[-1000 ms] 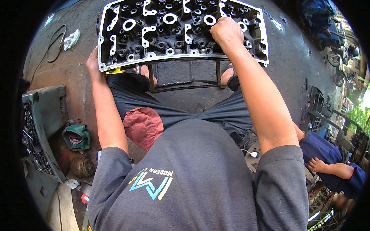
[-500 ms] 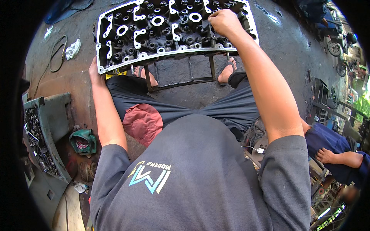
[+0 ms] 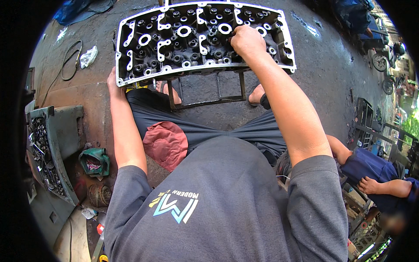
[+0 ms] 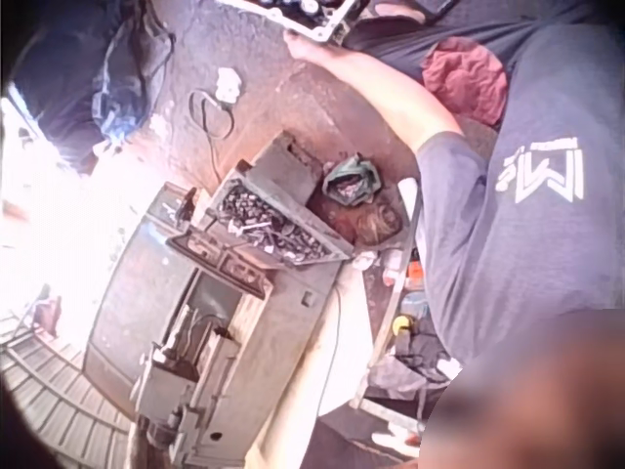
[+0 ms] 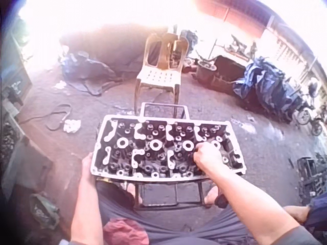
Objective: The person installs rubber valve stem seals into the cylinder head ports. They pick up each seal, align it with the port, and press it into place by hand. A coworker assists by holding the cylinder head and handing over parts.
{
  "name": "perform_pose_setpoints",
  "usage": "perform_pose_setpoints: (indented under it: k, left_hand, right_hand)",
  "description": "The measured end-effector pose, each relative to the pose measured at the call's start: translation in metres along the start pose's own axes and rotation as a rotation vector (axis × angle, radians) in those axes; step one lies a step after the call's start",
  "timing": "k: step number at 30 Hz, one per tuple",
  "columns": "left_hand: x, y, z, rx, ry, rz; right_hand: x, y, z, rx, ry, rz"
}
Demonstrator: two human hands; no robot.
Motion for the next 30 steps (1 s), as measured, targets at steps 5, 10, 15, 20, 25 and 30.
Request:
perform_pose_setpoints:
  k: [5, 10, 15, 20, 25, 30]
  left_hand:
    - [-0.019, 0.008, -0.013, -0.023, -0.079, -0.003]
    - [-0.035, 0.019, -0.029, -0.049, -0.034, 0.122]
    - [-0.048, 0.02, -0.029, -0.038, -0.116, 0.096]
    - [-0.033, 0.01, -0.017, -0.003, -0.153, 0.106]
    - [-0.013, -0.015, 0.011, 0.213, -0.24, 0.032]
    - [0.035, -0.018, 0.007, 0.286, -0.029, -0.06]
  right_hand:
    - [-0.004, -0.002, -0.018, 0.042, 0.167, 0.032]
    - [0.0, -0.015, -0.025, 0.123, 0.348, -0.117]
    - [0.001, -0.02, -0.019, 0.161, 0.317, -0.119]
    - [-0.001, -0.02, -0.014, 0.174, 0.319, -0.126]
    - [-0.001, -0.01, -0.005, 0.015, 0.089, -0.021]
    - [0.035, -0.012, -0.055, 0.159, 0.174, 0.26]
Point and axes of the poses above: each hand's wrist, its own z-axis towards the middle knuckle, its own x-axis out of the back of the hand, y = z × x, the point moved 9 cm from there along z, towards the middle knuckle, and after that the axes turned 5 degrees about -y, right-handed, at the moved point
